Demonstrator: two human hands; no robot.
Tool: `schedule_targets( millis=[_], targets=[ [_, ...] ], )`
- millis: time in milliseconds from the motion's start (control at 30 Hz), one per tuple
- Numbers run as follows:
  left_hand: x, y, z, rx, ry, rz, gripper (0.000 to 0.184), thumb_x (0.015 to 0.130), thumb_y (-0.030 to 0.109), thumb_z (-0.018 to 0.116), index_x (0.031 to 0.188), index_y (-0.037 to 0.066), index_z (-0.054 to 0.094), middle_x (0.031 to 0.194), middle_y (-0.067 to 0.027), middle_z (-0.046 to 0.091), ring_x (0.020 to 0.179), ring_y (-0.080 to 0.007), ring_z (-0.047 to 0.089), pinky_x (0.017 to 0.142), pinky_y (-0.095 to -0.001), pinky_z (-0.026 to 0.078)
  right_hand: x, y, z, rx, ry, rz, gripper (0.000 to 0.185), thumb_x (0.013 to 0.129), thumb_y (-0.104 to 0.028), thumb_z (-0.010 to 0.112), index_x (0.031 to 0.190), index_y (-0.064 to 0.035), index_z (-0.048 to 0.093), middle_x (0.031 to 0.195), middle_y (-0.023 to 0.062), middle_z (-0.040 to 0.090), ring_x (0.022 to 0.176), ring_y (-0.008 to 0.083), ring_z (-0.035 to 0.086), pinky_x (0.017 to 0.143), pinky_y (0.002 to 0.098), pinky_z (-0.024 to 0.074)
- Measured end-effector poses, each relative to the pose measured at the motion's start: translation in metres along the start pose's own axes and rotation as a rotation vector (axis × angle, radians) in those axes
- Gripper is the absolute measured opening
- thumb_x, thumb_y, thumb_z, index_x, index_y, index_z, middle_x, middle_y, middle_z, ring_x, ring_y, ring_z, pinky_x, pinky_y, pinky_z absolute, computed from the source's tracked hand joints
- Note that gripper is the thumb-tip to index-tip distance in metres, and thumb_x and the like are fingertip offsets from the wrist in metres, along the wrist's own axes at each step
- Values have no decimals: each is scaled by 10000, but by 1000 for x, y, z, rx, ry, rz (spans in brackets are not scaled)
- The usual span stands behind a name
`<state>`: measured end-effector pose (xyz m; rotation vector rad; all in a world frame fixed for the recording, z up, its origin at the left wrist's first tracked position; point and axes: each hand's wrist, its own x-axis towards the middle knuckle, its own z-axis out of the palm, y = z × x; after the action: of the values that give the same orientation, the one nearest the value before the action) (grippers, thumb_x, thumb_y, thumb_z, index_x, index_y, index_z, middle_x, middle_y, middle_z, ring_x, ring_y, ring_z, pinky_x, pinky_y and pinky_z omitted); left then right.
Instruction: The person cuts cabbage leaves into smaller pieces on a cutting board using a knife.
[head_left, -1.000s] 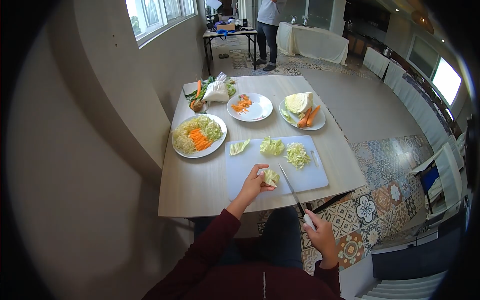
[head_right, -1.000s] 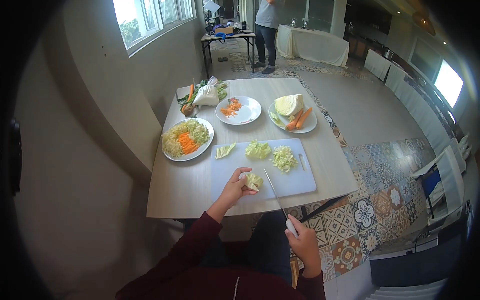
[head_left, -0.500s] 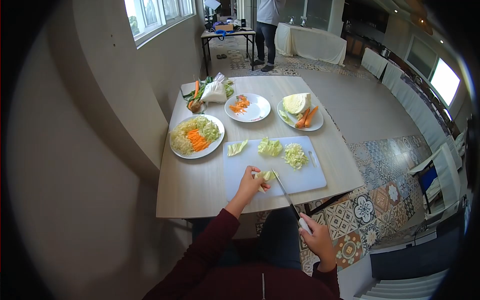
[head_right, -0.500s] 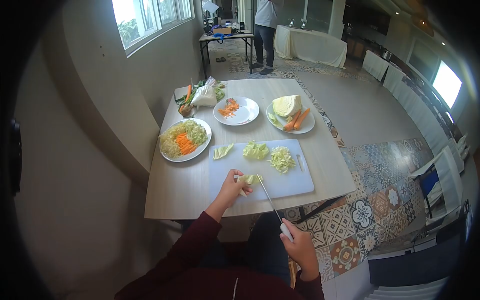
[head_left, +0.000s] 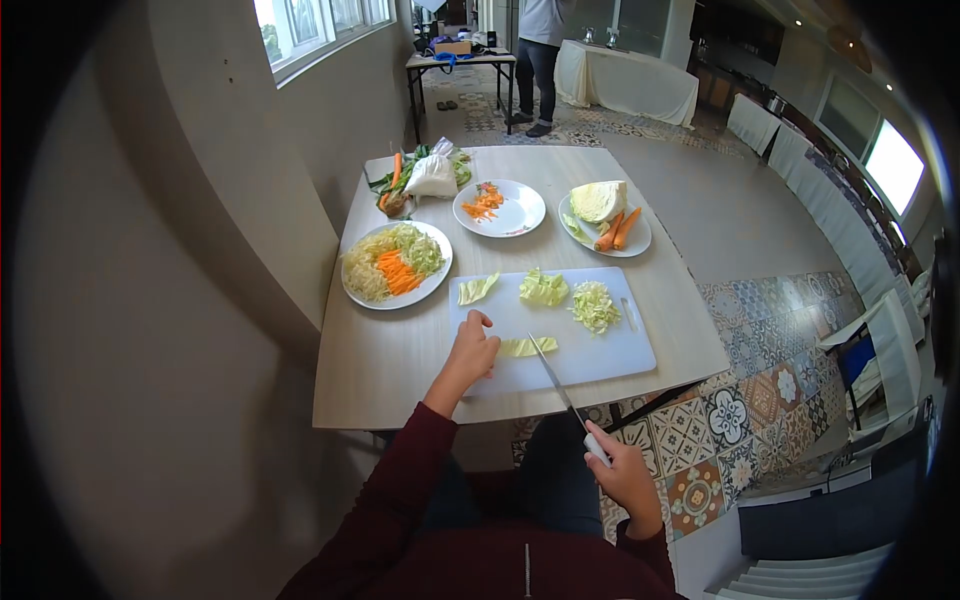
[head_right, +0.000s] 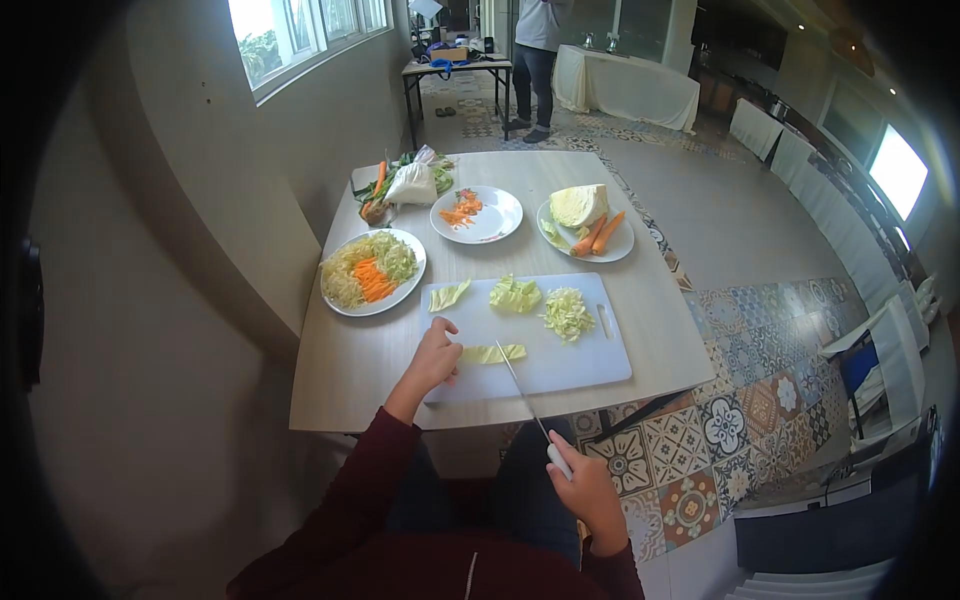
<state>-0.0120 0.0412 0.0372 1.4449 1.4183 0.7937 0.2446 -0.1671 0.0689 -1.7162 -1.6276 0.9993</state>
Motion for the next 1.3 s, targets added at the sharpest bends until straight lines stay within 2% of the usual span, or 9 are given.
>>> schedule_targets(
  millis=[33, 300, 467, 600, 733, 933, 1067, 1233, 1300],
  targets=[
    [-8, -2, -5, 171, 154, 136, 304, 867, 140, 581, 1119, -1, 487, 1009, -247, 575, 775, -370, 666, 461, -421, 530, 0, 2, 2, 4, 9, -11, 522, 886, -144, 666, 1394, -50, 585, 993, 285, 700, 911, 427, 694, 791, 406, 547],
    [-33, 31, -3, 654, 381, 218, 364, 862, 190, 699, 1182, 67, 579, 1120, -177, 622, 1018, -371, 628, 843, -487, 518, -6, -19, -6, 193, 93, 20, 538, 923, -68, 600, 1457, -108, 549, 711, 140, 663, 557, 145, 651, 583, 317, 541],
    [-21, 5, 44, 573, 241, 771, 398, 835, 153, 727, 1211, 98, 610, 1137, -106, 632, 1116, -339, 585, 948, -466, 466, -9, -15, -9, 148, 160, 44, 547, 921, -57, 598, 1462, -119, 546, 687, 122, 648, 563, 144, 653, 577, 305, 536],
    [-17, -14, 68, 596, 262, 769, 341, 827, 132, 722, 1158, 90, 651, 1134, -94, 640, 1130, -323, 571, 993, -449, 440, -12, -13, -5, 106, 150, 60, 537, 912, -65, 613, 1444, -112, 563, 747, 165, 689, 563, 184, 661, 607, 332, 548],
    [-26, -11, 67, 509, 323, 726, 304, 823, 132, 730, 1118, 83, 677, 1109, -87, 649, 1117, -312, 571, 986, -443, 441, -9, -9, -2, 31, 143, 25, 518, 884, -84, 644, 1400, -82, 591, 1074, 287, 697, 949, 412, 715, 833, 408, 556],
    [-21, -17, 63, 462, 384, 704, 152, 810, 137, 740, 949, 88, 705, 1052, -69, 639, 1071, -284, 574, 1011, -471, 408, -5, -11, -2, 63, 147, 30, 495, 882, -86, 649, 1375, -71, 609, 1135, 301, 672, 1086, 434, 658, 904, 420, 541],
    [-16, -11, 65, 503, 384, 701, 82, 807, 118, 731, 886, 106, 715, 1022, -52, 645, 1071, -278, 575, 1036, -496, 379, -4, 7, -5, -18, 198, -85, 544, 899, -38, 617, 1438, -92, 573, 738, 92, 686, 547, 103, 613, 550, 277, 512],
    [5, 10, 76, 569, 362, 765, 129, 807, 81, 704, 926, 126, 727, 1023, -49, 650, 1075, -278, 579, 1033, -506, 379, -10, 9, -23, 25, 262, 7, 547, 907, -46, 599, 1450, -103, 567, 733, 59, 677, 555, 81, 592, 550, 265, 508],
    [19, 25, 85, 527, 308, 745, 180, 807, 82, 701, 977, 134, 727, 1052, -54, 649, 1095, -277, 578, 1036, -511, 377, -13, 11, -28, 51, 299, 59, 512, 895, -68, 617, 1406, -79, 592, 726, 175, 647, 558, 184, 604, 578, 331, 497]
  ],
)
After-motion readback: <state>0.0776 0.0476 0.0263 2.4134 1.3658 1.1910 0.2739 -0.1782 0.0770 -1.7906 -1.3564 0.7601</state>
